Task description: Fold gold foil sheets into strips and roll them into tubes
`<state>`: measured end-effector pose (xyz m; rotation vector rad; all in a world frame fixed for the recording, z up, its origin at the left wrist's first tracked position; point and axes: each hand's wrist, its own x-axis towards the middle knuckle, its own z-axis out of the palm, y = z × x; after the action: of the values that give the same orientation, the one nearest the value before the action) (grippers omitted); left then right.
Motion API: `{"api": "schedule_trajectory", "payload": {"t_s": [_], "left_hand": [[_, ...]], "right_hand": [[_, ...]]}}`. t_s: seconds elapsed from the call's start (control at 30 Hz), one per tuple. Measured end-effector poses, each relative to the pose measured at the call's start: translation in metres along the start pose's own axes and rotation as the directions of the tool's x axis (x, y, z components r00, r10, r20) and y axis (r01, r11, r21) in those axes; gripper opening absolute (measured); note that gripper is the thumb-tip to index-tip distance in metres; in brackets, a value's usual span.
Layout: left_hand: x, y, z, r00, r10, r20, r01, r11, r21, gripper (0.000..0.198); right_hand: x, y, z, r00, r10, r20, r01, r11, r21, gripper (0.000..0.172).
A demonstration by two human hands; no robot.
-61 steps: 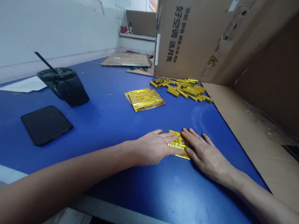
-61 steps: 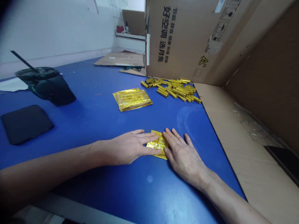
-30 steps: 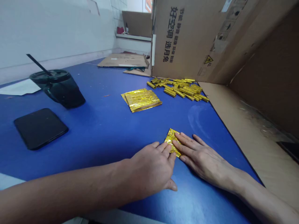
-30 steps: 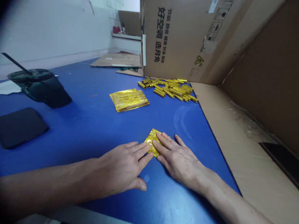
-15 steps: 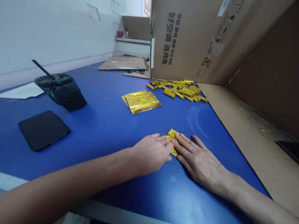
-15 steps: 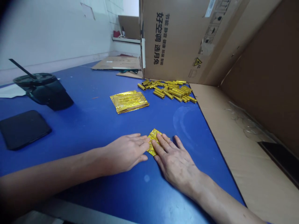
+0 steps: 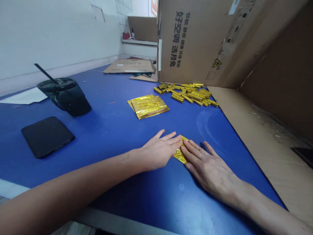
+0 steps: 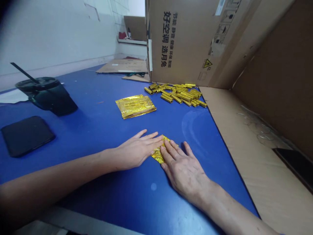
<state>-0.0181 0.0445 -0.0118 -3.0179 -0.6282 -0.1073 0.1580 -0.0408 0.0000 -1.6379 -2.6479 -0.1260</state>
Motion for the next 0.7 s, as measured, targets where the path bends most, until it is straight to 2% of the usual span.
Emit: {"api": "schedule_trajectory", "payload": {"t_s": [0.1, 0.27, 0.43, 0.53, 0.7], "left_hand": [[0.0, 0.0, -0.002, 0.999, -0.026, 0.02, 0.025, 1.0, 0.018, 0.044], [0.0, 0.004, -0.003, 0.998, -0.042, -0.042, 0.043, 0.998, 0.044, 0.038], [-0.001, 0.01, -0.002, 0.988, -0.064, -0.138, 0.073, 0.996, 0.06, 0.035], [-0.002, 0.012, -0.004, 0.985, -0.072, -0.159, 0.081, 0.995, 0.054, 0.035], [0.0, 0.011, -0.006, 0.982, -0.062, -0.178, 0.067, 0.997, 0.024, 0.033]], "right_hand": [[-0.002, 0.005, -0.003, 1.0, -0.011, 0.005, 0.011, 1.0, 0.009, 0.042], [-0.004, 0.014, -0.007, 1.0, -0.013, -0.007, 0.013, 0.998, 0.065, 0.038], [-0.002, 0.018, -0.001, 0.996, 0.063, -0.062, -0.057, 0.993, 0.1, 0.039], [-0.001, 0.019, 0.003, 0.992, 0.094, -0.089, -0.084, 0.991, 0.109, 0.044], [-0.001, 0.019, 0.006, 0.99, 0.125, -0.067, -0.116, 0.985, 0.13, 0.047]]}}
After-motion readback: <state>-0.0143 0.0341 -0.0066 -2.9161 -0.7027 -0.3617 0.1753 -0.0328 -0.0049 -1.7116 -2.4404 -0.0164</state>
